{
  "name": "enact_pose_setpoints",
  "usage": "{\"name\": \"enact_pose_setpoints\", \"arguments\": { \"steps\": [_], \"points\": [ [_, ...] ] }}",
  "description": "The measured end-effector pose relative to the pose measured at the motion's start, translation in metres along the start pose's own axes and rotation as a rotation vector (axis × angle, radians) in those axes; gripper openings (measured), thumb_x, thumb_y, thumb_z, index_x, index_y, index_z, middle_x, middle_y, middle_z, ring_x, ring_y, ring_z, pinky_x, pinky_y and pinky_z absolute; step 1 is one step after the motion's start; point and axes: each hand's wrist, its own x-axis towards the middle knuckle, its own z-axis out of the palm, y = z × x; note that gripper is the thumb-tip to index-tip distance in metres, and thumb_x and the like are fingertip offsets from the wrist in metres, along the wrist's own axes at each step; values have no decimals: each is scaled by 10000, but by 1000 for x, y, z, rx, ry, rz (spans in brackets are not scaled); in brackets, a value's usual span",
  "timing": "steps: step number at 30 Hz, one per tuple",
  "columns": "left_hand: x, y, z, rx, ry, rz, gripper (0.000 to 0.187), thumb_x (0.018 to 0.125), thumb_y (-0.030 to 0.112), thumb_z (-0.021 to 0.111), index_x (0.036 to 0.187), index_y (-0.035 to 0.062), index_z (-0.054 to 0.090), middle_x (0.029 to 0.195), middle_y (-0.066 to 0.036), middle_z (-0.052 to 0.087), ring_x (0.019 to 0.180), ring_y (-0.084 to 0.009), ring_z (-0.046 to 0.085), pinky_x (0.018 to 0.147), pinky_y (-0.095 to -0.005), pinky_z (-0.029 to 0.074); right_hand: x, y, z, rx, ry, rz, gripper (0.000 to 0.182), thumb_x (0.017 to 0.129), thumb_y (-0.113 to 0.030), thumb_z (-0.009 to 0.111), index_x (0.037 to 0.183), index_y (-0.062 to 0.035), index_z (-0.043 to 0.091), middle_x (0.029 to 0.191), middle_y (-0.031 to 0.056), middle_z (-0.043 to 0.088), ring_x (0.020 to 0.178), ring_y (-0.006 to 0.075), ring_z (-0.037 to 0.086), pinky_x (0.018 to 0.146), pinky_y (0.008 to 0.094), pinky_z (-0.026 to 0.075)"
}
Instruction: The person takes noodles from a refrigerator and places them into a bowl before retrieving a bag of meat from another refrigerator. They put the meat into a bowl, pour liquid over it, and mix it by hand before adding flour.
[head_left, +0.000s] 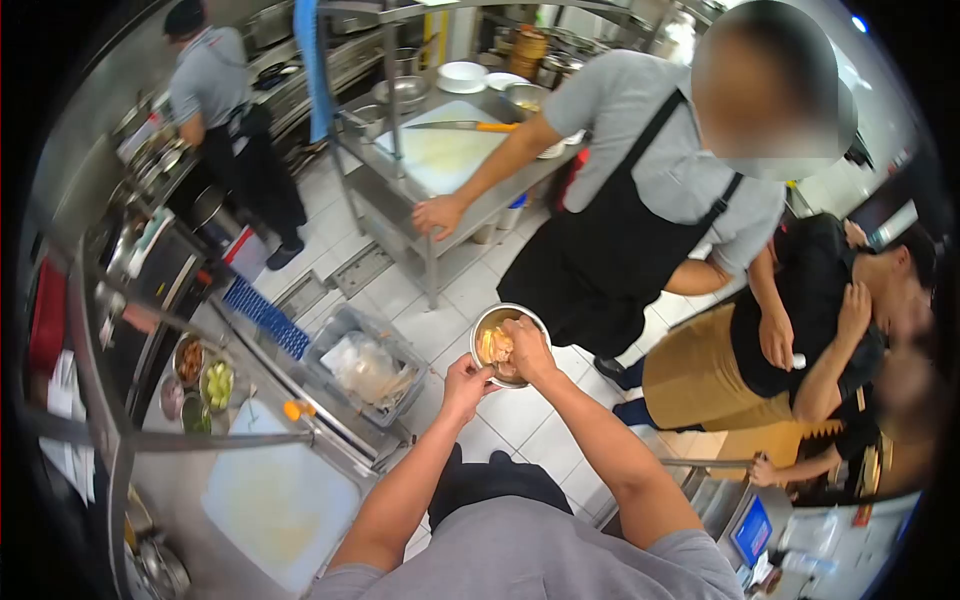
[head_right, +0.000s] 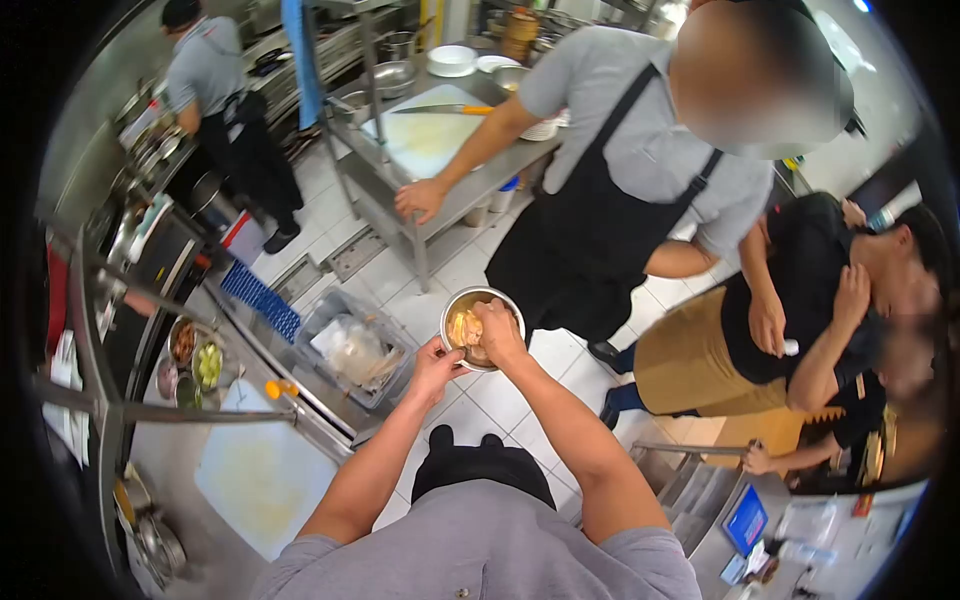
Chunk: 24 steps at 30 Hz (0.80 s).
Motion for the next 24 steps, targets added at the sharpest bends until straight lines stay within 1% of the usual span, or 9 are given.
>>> {"name": "enact_pose_setpoints", "arguments": {
  "steps": [3, 7, 8, 11, 12, 15, 16, 22, 24],
  "points": [
    [20, -3, 22, 65, -120, -36, 76, 809, -25, 582, 837, 18, 526, 804, -39, 542, 732, -141, 624, 662, -316, 611, -29, 19, -20, -75, 173, -47, 329, 800, -94, 610, 1113, -26, 537, 1075, 232, 537, 981, 425, 565, 857, 460, 463],
    [34, -13, 54, 136, -277, -133, 113, 819, -17, 593, 923, 29, 588, 842, -25, 562, 768, -137, 618, 689, -308, 600, -58, 50, -97, 58, -366, 8, 311, 823, -94, 614, 1127, -38, 585, 1130, 247, 516, 1038, 407, 541, 888, 434, 458],
    [32, -9, 69, 161, -307, -143, 71, 822, -12, 596, 865, 36, 566, 830, -32, 580, 755, -146, 637, 687, -308, 601, -59, 35, -133, -17, -542, 137, 360, 811, -97, 634, 1165, -80, 575, 1156, 216, 512, 1093, 390, 524, 910, 425, 452],
    [40, -16, 108, 242, -424, -204, 103, 823, -7, 604, 793, 53, 526, 821, -45, 603, 725, -150, 650, 672, -304, 601, -77, 66, -164, -118, -237, -2, 398, 784, -101, 659, 1172, -115, 577, 1182, 184, 510, 1114, 384, 522, 923, 421, 456],
    [44, -19, 123, 257, -470, -213, 122, 822, -6, 607, 780, 59, 514, 820, -50, 609, 718, -154, 653, 665, -301, 600, -78, 85, -168, -166, -269, -45, 601, 696, -87, 731, 1247, -177, 508, 1209, 171, 491, 1125, 382, 521, 939, 430, 457],
    [53, -33, 165, 281, -585, -250, 159, 818, -4, 617, 759, 74, 491, 819, -63, 623, 702, -162, 661, 649, -295, 600, -86, 135, -176, -262, -483, 5, 854, 621, -31, 771, 1344, -292, 399, 1188, 166, 485, 1083, 365, 562, 894, 418, 486],
    [56, -40, 177, 268, -603, -263, 157, 816, -3, 620, 763, 75, 493, 820, -64, 625, 703, -163, 661, 647, -293, 599, -86, 149, -177, -244, -523, 61, 959, 556, 9, 793, 1353, -270, 339, 1194, 163, 503, 1086, 360, 564, 885, 418, 492],
    [74, -85, 267, 273, -532, -291, 101, 806, -15, 610, 800, 46, 529, 804, -62, 604, 707, -174, 652, 658, -303, 604, -93, 238, -193, -229, -385, 219, 506, 629, -63, 763, 1085, -115, 552, 1134, 203, 573, 1074, 375, 568, 836, 430, 506],
    [84, -98, 296, 220, -461, -310, 73, 804, -22, 597, 822, 24, 543, 818, -69, 595, 725, -182, 645, 670, -306, 606, -92, 256, -204, -155, -106, 280, 401, 688, -112, 725, 1061, -113, 578, 1081, 207, 579, 1028, 383, 586, 836, 450, 498]
  ]
}}
